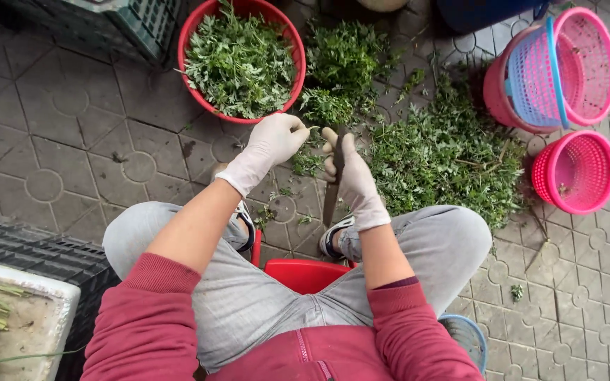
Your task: The person is trimming the stems of leafy greens using a small knife and placing the cleaned greens into a red bowl.
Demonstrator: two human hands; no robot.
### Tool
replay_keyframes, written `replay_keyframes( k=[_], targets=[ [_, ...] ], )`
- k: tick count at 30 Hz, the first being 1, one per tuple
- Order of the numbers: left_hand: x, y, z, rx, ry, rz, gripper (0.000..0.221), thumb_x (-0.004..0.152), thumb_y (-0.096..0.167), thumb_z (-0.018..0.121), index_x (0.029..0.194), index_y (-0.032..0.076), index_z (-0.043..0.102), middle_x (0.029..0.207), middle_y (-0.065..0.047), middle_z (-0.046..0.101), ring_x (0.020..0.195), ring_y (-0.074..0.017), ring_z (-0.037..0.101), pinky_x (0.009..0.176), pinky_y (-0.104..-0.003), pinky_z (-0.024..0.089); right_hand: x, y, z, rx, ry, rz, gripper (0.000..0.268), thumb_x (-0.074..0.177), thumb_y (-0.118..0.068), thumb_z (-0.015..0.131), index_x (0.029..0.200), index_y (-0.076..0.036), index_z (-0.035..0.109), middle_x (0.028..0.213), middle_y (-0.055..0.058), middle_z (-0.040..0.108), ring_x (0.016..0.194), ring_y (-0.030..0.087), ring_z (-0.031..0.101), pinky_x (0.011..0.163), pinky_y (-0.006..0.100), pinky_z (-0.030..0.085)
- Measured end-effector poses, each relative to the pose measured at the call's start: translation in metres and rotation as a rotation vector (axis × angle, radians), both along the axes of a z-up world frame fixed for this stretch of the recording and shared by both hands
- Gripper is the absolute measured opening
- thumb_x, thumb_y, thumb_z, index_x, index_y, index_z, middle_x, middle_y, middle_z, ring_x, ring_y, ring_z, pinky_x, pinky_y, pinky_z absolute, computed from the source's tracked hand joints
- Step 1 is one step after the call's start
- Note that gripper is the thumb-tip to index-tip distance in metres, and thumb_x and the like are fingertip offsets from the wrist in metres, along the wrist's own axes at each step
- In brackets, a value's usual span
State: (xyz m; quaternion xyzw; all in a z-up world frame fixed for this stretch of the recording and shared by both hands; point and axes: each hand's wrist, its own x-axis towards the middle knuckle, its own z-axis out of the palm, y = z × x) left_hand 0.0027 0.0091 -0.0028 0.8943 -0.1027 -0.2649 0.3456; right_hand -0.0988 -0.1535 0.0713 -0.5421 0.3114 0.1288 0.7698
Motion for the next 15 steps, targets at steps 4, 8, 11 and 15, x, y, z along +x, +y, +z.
replay_keyframes(
  k=[4,8,11,15],
  targets=[
    [-0.003,-0.006,0.002,-0.032,0.07,0.012,0.021,0.093,0.053,0.067,0.102,0.043,0.084,0.107,0.011,0.083,0.117,-0.0212,0.077,0.105,-0.04,0.059,-0.003,0.001,-0.063,0.064,-0.225,0.057,0.064,0.115,-0.04,0.066,0.17,-0.015,0.045,0.124,0.0,0.068,0.068,0.006,0.062,0.052,0.017,0.044],
    [-0.014,-0.007,0.041,-0.064,0.106,-0.022,0.021,0.086,0.05,0.067,0.093,0.041,0.085,0.099,0.009,0.084,0.111,-0.0242,0.078,0.101,-0.043,0.062,0.022,0.001,-0.034,-0.022,-0.07,-0.252,0.024,0.108,-0.038,0.072,0.122,-0.017,0.074,0.075,-0.001,0.06,0.056,0.009,0.052,0.047,0.021,0.042],
    [0.008,0.015,0.086,-0.198,-0.063,0.039,0.021,0.1,0.033,0.058,0.082,0.028,0.069,0.082,0.005,0.067,0.085,-0.0186,0.061,0.079,-0.037,0.054,0.033,-0.047,-0.087,0.147,-0.079,-0.396,0.036,0.103,-0.047,0.072,0.122,-0.017,0.066,0.088,-0.008,0.066,0.061,0.004,0.049,0.051,0.019,0.039],
    [0.052,0.062,0.079,-0.163,-0.786,0.242,0.067,0.111,0.045,0.082,0.149,-0.008,0.063,0.144,-0.03,0.071,0.135,-0.0454,0.069,0.117,-0.053,0.055,0.032,-0.073,-0.148,-0.043,0.19,-0.481,0.054,0.11,-0.049,0.058,0.143,-0.007,0.065,0.096,-0.006,0.07,0.054,0.003,0.032,0.05,0.02,0.032]
  ],
)
